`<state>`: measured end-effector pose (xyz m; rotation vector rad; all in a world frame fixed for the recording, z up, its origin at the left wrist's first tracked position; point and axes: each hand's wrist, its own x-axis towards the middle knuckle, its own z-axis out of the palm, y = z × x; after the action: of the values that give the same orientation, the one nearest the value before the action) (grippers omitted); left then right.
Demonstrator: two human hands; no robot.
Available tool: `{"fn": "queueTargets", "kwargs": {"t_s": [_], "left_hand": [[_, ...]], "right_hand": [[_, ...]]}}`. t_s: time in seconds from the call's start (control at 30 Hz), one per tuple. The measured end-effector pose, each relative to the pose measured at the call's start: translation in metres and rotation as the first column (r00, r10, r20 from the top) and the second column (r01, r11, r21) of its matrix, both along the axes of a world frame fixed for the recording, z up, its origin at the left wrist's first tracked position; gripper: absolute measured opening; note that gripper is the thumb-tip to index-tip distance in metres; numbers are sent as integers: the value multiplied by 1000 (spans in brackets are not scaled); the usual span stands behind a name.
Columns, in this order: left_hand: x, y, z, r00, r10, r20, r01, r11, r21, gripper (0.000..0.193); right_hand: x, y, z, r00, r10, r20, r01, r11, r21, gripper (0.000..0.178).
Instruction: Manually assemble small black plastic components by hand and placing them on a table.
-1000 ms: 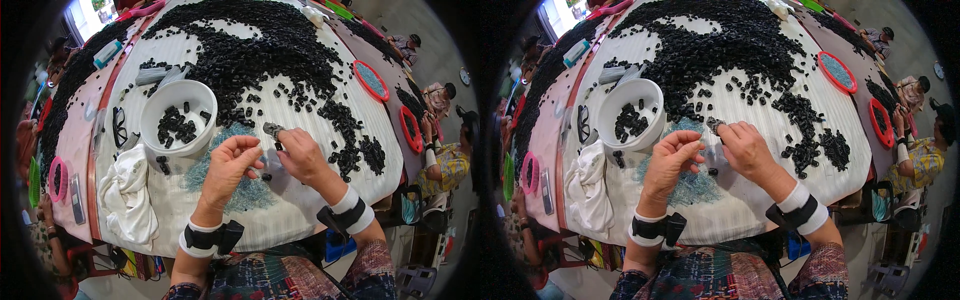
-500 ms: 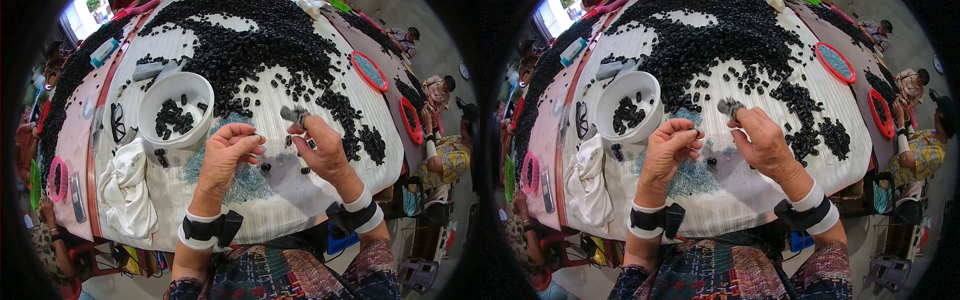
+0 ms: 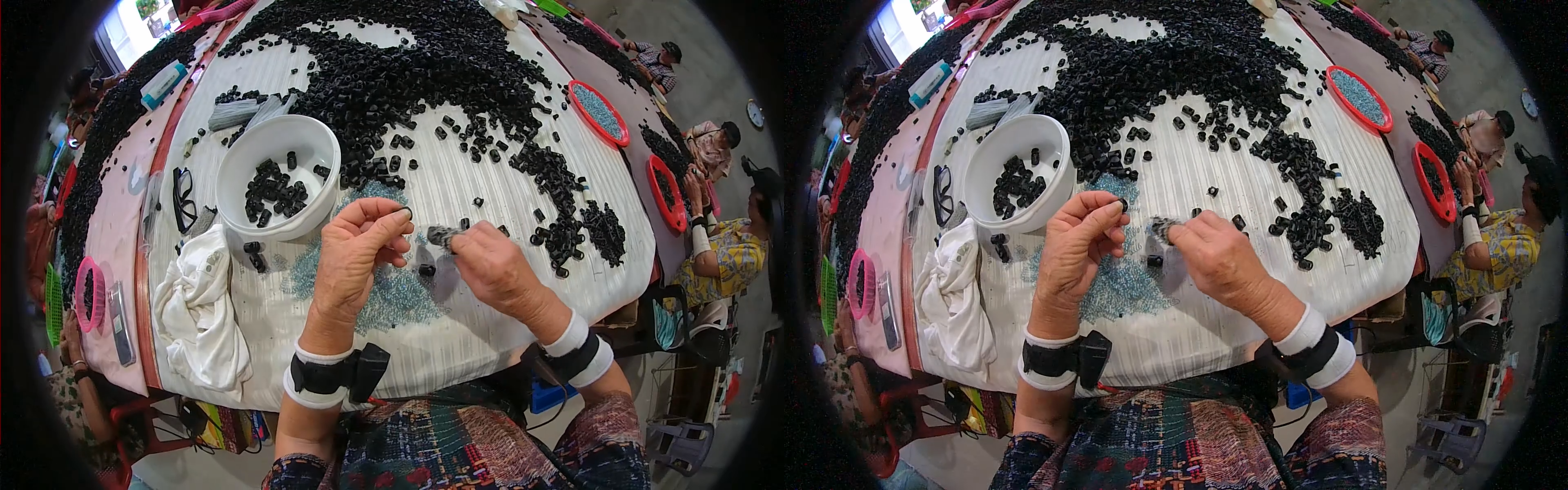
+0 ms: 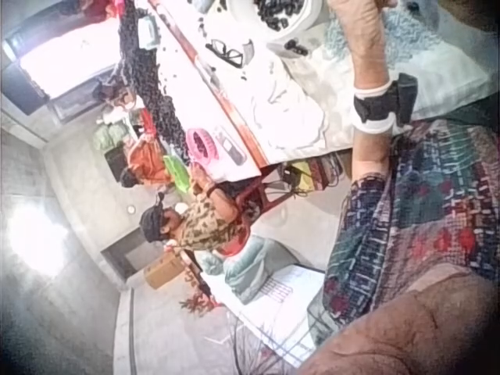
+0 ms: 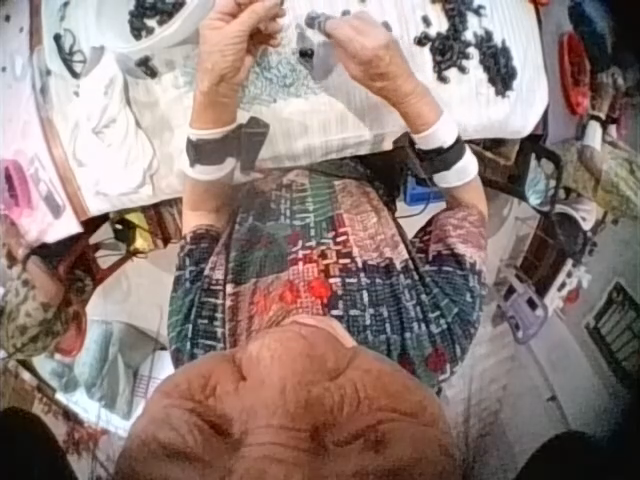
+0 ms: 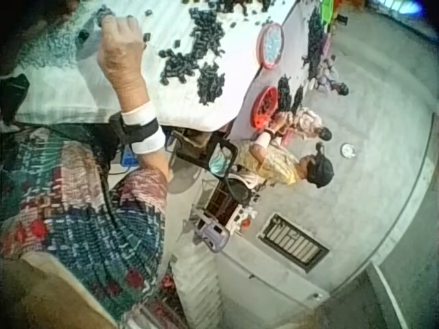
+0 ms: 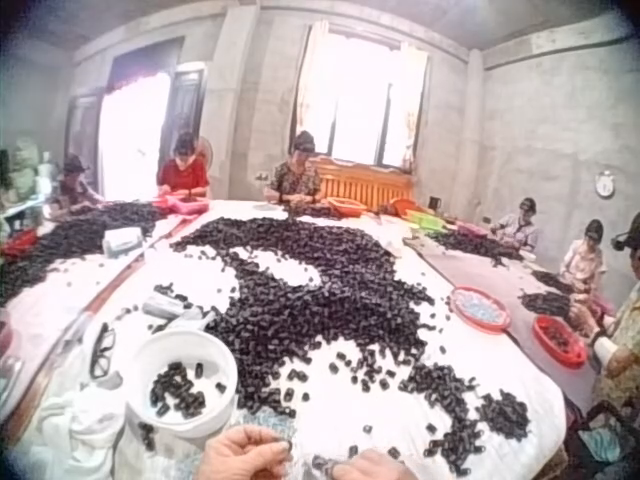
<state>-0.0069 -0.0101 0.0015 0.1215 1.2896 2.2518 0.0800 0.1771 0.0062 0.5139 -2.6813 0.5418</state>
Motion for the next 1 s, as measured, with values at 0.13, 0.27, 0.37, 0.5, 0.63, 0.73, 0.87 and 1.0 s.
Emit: {"fn": "queueTargets", "kwargs": {"t_s": [0.13, 0.27, 0.37, 0.5, 0.63, 0.73, 0.87, 1.0], "left_hand": [[0, 0, 2, 1000, 13, 15, -13, 1000, -6, 19], [0, -1, 3, 999, 36, 15, -36, 999, -2, 20], [-1, 2, 4, 999, 35, 14, -36, 999, 7, 21], [0, 3, 4, 999, 43, 24, -43, 999, 1, 23], [0, 2, -1, 999, 44, 1, -44, 999, -11, 21], [0, 0, -4, 999, 37, -18, -37, 999, -34, 19], [2, 2, 2, 1000, 20, 11, -20, 999, -48, 17], [2, 2, 2, 1000, 22, 12, -21, 998, -57, 17]], "right_hand": [[-3, -5, -1, 998, 55, -43, -54, 998, 33, 23], [-2, -8, 0, 999, 12, -45, -14, 999, -51, 21], [-2, -19, -3, 999, 40, 3, -39, 997, -61, 20], [-3, -24, -15, 999, 36, -31, -36, 999, 4, 19], [6, -13, -10, 1000, 21, -20, -20, 1000, 13, 19], [12, -1, -6, 999, 25, -28, -25, 1000, 17, 19], [12, 25, 5, 983, -185, -16, 183, 977, -107, 19], [6, 41, 11, 968, -229, -105, 218, 970, -103, 21]]}}
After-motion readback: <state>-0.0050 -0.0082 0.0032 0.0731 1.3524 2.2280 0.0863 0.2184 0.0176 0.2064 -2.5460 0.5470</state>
